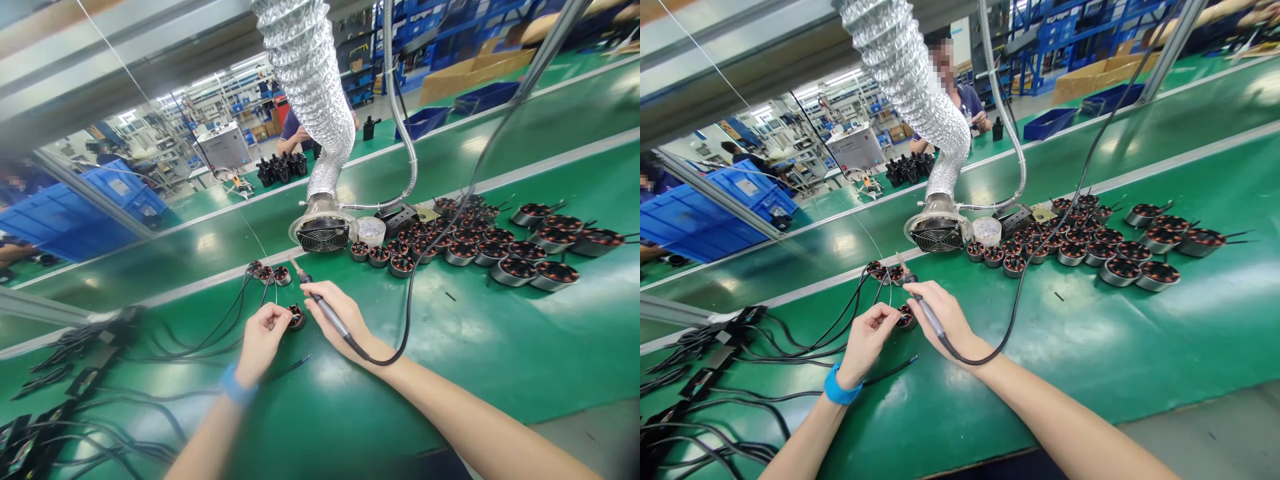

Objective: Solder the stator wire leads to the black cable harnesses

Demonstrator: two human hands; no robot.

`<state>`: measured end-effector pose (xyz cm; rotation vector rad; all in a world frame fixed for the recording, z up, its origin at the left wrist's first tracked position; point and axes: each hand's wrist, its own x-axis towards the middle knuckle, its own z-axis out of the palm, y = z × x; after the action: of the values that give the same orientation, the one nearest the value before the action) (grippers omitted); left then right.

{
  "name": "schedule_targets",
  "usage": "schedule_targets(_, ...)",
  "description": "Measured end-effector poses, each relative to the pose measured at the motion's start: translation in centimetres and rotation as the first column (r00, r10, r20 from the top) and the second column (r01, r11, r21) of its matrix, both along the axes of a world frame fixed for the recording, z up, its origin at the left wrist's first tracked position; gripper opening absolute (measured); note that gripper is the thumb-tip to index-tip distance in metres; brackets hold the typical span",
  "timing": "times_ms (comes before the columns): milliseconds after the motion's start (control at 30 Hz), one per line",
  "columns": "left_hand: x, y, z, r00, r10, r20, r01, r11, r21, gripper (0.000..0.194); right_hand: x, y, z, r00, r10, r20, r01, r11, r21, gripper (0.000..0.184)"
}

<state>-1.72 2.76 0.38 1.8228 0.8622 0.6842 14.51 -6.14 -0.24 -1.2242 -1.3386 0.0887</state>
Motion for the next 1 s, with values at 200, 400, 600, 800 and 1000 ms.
schedule_targets(200,0.0,0.1,-0.1,1.000,-0.011,-0.006,0.011,1.000,0.003,0.025,0.4,-1.0,0.9,0.959,-0.065,-0.275,0.083,0.995,0.054,0.021)
schedule_targets(400,0.0,0.2,-0.4,1.000,0.000,0.004,0.000,1.000,-0.022,0.026,0.1,-1.3,0.8,0.950,-0.024,-0.312,0.050,0.996,0.076,0.023)
schedule_targets(600,0.0,0.3,-0.5,1.000,0.006,0.005,-0.006,1.000,-0.019,0.025,0.0,-1.2,0.9,0.958,-0.027,-0.284,0.047,0.997,0.062,0.022)
schedule_targets(800,0.0,0.2,-0.5,1.000,0.018,0.011,-0.017,1.000,-0.007,0.024,-0.1,-1.2,0.7,0.952,-0.030,-0.305,0.044,0.998,0.040,0.022)
schedule_targets(1000,0.1,0.2,-0.5,1.000,0.027,0.014,-0.027,1.000,-0.007,0.025,-0.1,-1.0,0.2,0.920,-0.035,-0.390,0.050,0.998,0.028,0.025)
